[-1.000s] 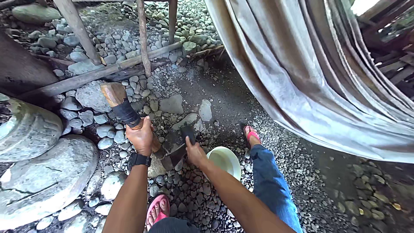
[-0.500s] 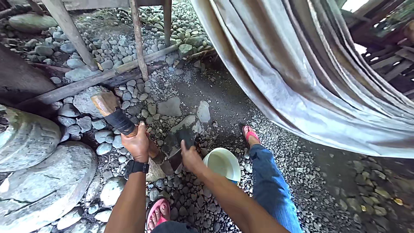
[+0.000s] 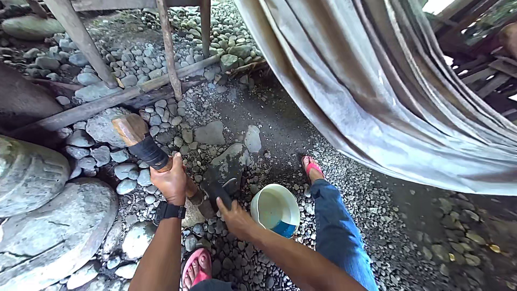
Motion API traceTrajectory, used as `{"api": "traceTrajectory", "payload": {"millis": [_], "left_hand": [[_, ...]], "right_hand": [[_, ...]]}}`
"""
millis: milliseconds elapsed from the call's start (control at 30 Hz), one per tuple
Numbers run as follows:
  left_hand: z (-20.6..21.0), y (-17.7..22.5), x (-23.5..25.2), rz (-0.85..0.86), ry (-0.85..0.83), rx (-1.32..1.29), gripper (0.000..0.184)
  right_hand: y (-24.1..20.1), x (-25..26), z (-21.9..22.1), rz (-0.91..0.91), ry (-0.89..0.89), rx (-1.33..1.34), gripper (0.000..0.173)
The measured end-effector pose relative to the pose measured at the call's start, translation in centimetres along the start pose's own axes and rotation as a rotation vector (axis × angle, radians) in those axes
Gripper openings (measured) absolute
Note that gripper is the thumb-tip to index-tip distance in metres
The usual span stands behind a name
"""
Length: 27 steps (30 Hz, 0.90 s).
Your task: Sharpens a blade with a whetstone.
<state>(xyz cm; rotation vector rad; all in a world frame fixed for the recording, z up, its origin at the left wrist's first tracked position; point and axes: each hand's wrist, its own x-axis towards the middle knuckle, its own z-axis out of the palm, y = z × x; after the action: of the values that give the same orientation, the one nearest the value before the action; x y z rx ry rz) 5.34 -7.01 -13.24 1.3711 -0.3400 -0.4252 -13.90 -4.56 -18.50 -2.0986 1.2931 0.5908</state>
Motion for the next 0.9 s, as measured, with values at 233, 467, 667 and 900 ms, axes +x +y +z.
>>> {"api": "traceTrajectory", "payload": {"millis": [233,467,667,900], "left_hand": [[-0.6,-0.7,0.2,0.021,0.019,-0.095,0.02],[-2.3,-2.2,0.8,-0.001,0.079,-0.172,0.015],[-2.5,-2.3,1.1,-0.048,0.109,-0.175,0.012],[-2.5,-2.5,1.1,-0.009,0.086,-0.189,0.011]], "right_hand": [[0.8,3.3,-3.6,0.227,0.072,0.056,0.065],[2.2,3.7,-3.5,0.189,0.093,0.036,0.064],[2.5,1.6,-1.5,0.072,0.036,-0.043,0.065],[2.1,4.7,-5.7,0.278,0.1,0.06,0.061]]}}
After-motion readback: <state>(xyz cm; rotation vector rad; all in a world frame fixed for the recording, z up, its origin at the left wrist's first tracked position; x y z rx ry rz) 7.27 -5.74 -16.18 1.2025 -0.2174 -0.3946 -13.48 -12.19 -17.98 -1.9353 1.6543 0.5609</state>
